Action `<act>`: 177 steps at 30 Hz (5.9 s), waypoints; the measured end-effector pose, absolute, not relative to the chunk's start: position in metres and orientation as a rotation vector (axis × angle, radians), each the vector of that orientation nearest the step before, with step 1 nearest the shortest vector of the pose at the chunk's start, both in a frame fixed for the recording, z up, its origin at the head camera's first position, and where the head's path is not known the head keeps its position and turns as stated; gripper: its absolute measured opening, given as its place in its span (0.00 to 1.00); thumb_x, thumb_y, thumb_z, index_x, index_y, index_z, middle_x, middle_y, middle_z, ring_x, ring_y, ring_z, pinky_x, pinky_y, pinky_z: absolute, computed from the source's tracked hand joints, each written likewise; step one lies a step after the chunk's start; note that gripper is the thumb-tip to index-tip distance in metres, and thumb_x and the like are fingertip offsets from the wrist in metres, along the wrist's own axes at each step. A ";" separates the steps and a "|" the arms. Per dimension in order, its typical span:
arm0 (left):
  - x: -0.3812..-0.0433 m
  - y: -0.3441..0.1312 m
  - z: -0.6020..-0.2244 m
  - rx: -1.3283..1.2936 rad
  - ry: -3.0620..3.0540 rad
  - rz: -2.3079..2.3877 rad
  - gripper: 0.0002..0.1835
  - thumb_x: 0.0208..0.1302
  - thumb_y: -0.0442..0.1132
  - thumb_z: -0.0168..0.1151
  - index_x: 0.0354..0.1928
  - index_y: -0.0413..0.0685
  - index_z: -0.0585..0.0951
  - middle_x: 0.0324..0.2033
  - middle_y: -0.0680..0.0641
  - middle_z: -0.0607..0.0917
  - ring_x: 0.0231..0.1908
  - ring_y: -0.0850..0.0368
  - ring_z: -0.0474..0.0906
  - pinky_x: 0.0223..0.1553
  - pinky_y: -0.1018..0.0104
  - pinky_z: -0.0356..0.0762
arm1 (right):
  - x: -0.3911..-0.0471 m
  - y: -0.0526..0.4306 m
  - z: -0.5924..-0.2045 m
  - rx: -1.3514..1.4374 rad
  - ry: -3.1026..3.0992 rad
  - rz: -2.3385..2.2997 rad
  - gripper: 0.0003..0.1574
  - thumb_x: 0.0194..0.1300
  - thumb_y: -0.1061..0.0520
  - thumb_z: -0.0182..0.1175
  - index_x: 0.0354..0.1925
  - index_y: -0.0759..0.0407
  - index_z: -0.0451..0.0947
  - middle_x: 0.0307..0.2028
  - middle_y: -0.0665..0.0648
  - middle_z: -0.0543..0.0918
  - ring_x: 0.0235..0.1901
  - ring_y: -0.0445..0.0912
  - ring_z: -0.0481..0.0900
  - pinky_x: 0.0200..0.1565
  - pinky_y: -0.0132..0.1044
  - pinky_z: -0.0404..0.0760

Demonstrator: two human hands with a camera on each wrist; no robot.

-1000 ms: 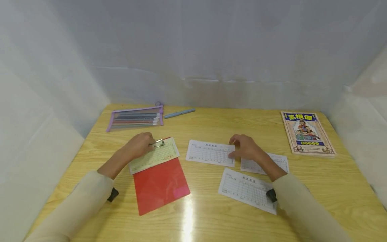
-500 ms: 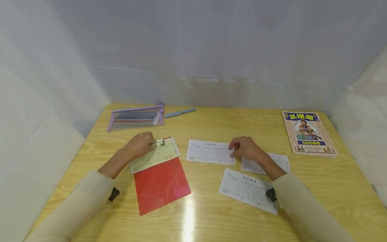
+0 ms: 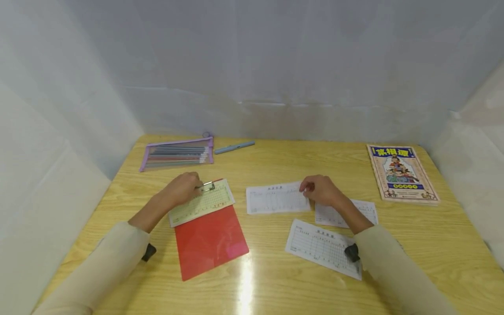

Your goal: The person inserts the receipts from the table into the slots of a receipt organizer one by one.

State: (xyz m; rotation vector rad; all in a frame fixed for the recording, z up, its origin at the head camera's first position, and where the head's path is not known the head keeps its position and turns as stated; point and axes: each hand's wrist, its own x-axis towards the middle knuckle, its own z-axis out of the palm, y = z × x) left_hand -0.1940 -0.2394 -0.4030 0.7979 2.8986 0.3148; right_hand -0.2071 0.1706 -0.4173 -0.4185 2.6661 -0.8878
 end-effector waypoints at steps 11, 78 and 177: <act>-0.193 -0.239 -0.402 0.786 2.893 0.306 0.05 0.59 0.30 0.62 0.26 0.40 0.80 0.29 0.43 0.78 0.30 0.53 0.75 0.31 0.62 0.73 | -0.213 0.174 -0.416 -0.390 2.711 -0.944 0.13 0.66 0.61 0.52 0.43 0.57 0.82 0.49 0.61 0.81 0.43 0.50 0.75 0.46 0.43 0.74; -0.202 -0.245 -0.409 0.855 2.923 0.390 0.13 0.52 0.28 0.66 0.15 0.44 0.75 0.21 0.48 0.79 0.24 0.59 0.69 0.27 0.66 0.66 | -0.197 -0.019 -0.418 -0.698 2.406 -1.017 0.14 0.55 0.62 0.66 0.43 0.56 0.82 0.38 0.54 0.83 0.36 0.41 0.72 0.39 0.28 0.72; -0.191 -0.243 -0.413 0.860 2.997 0.191 0.05 0.58 0.32 0.64 0.33 0.36 0.84 0.33 0.40 0.80 0.34 0.47 0.79 0.37 0.57 0.80 | -0.200 0.052 -0.398 -0.633 2.655 -0.984 0.16 0.62 0.60 0.61 0.48 0.64 0.79 0.41 0.61 0.82 0.42 0.51 0.80 0.43 0.41 0.79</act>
